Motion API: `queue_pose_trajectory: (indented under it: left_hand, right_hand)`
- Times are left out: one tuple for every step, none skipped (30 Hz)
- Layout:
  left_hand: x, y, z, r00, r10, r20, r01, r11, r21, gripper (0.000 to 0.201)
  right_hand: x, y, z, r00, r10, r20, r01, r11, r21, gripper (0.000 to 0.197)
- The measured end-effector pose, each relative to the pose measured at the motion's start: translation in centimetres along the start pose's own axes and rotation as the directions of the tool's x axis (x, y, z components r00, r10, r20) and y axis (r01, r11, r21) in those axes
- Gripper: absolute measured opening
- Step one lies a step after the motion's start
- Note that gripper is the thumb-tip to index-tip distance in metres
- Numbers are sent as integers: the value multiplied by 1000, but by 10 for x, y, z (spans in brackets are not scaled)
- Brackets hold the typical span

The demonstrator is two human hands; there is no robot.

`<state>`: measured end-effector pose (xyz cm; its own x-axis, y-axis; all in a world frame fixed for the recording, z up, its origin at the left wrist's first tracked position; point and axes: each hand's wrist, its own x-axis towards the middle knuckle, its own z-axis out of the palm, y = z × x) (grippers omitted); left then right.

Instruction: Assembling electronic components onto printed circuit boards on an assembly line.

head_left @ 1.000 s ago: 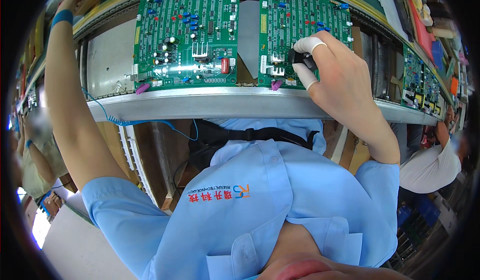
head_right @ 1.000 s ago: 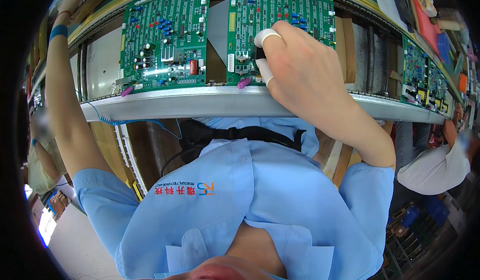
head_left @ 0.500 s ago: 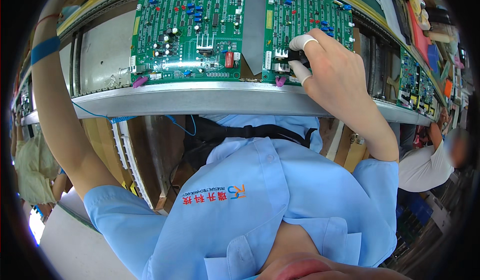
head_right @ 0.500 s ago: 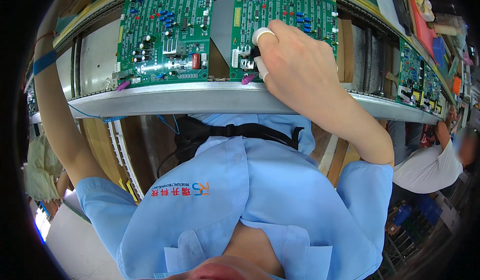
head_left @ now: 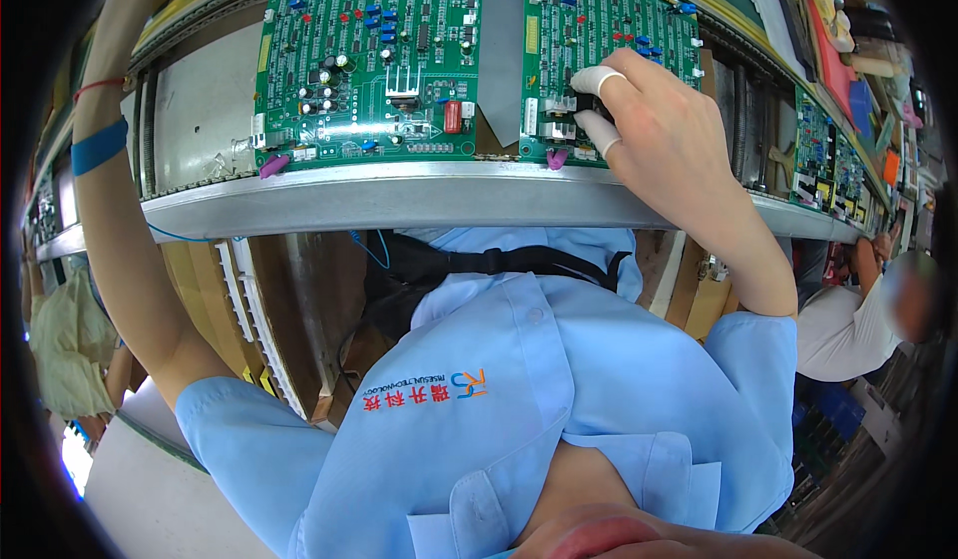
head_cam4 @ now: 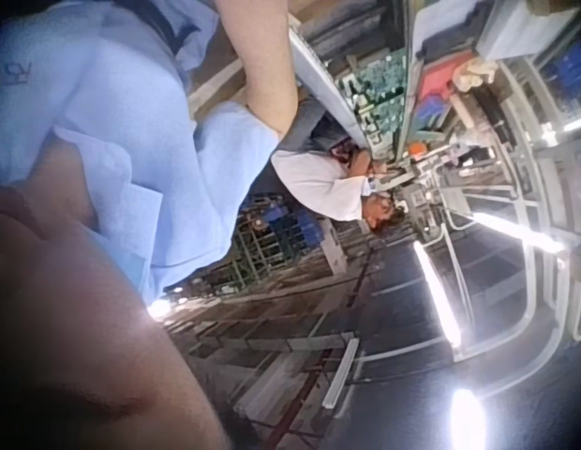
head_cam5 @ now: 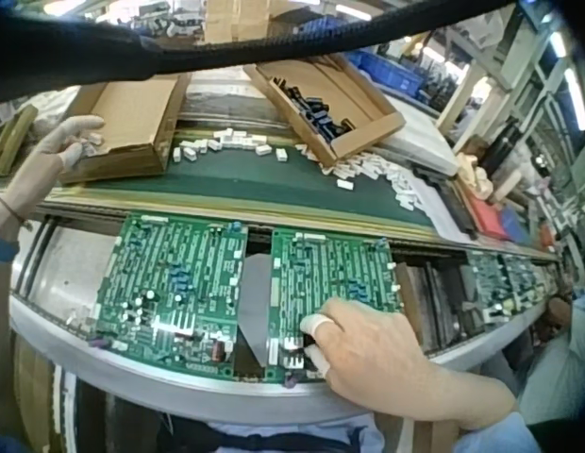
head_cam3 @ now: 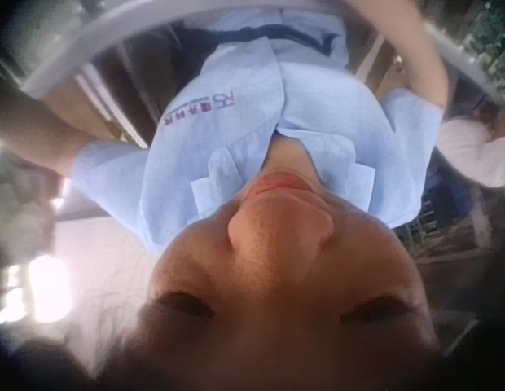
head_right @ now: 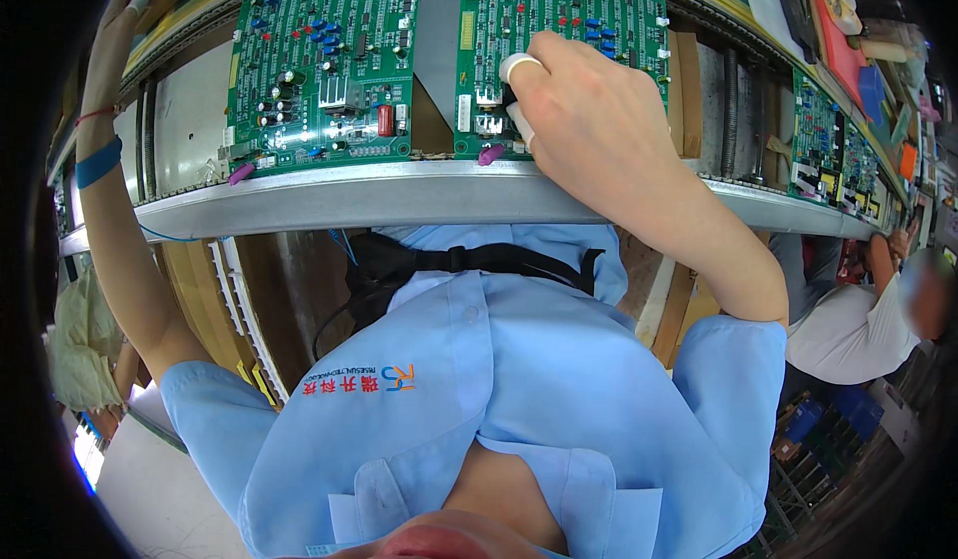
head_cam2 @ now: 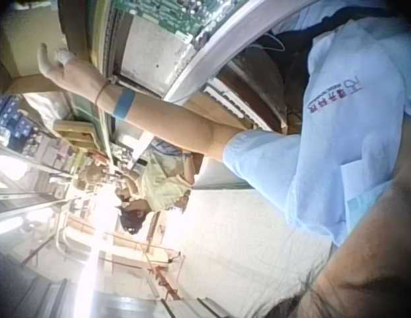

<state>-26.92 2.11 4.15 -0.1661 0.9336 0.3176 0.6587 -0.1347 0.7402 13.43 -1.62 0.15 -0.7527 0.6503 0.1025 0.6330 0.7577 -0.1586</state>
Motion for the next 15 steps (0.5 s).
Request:
queue_pose_trajectory:
  left_hand:
    - [-2,0,0,1000,-2,-2,2,1000,1,25]
    - [-5,0,-1,1000,-5,23,6,999,-36,24]
    - [-7,-1,-1,999,-8,48,11,997,-73,24]
    - [-9,-4,-4,999,-17,37,19,998,-62,24]
    - [-10,-8,-7,999,18,43,-16,999,-30,24]
    - [-12,-13,-10,998,50,50,-50,999,4,24]
    - [-12,-15,-12,998,52,46,-53,998,15,25]
    - [-14,-20,-14,998,57,36,-55,997,-60,27]
    - [-19,-23,-16,999,13,35,-14,999,29,26]
    - [-21,-9,-9,999,-26,34,23,994,110,25]
    - [-30,8,-4,996,-72,55,65,991,118,30]
    - [-41,22,-8,998,-67,-6,67,983,171,28]
    - [-44,17,-14,997,-54,47,46,987,155,27]
    - [-47,12,-20,994,-40,100,26,990,136,25]
    - [-50,14,-22,995,-43,88,30,990,141,25]
  right_hand:
    - [0,2,1,998,-53,-23,53,999,-10,19]
    - [0,2,-3,998,-57,-24,56,998,-9,19]
    - [1,1,-11,1000,-29,-10,29,998,47,25]
    - [4,2,-17,1000,-14,6,13,994,107,30]
    - [9,6,-21,998,-15,-56,24,987,156,32]
    - [15,7,-25,993,-15,-116,39,978,207,34]
    - [21,2,-32,995,30,-93,-5,967,256,32]
    - [30,-1,-33,995,13,-97,13,964,265,32]
    - [40,-4,-31,998,-18,-63,42,916,399,30]
    - [50,-5,-29,998,-48,-31,57,852,521,29]
    - [63,-11,-24,1000,-13,28,-8,768,640,25]
    - [75,-20,-25,999,-43,13,25,766,642,25]
    - [91,-22,-20,993,-102,65,37,769,638,25]
    - [105,-28,-16,980,-160,117,51,773,633,25]
    - [116,-38,-10,982,-102,160,-50,676,735,24]
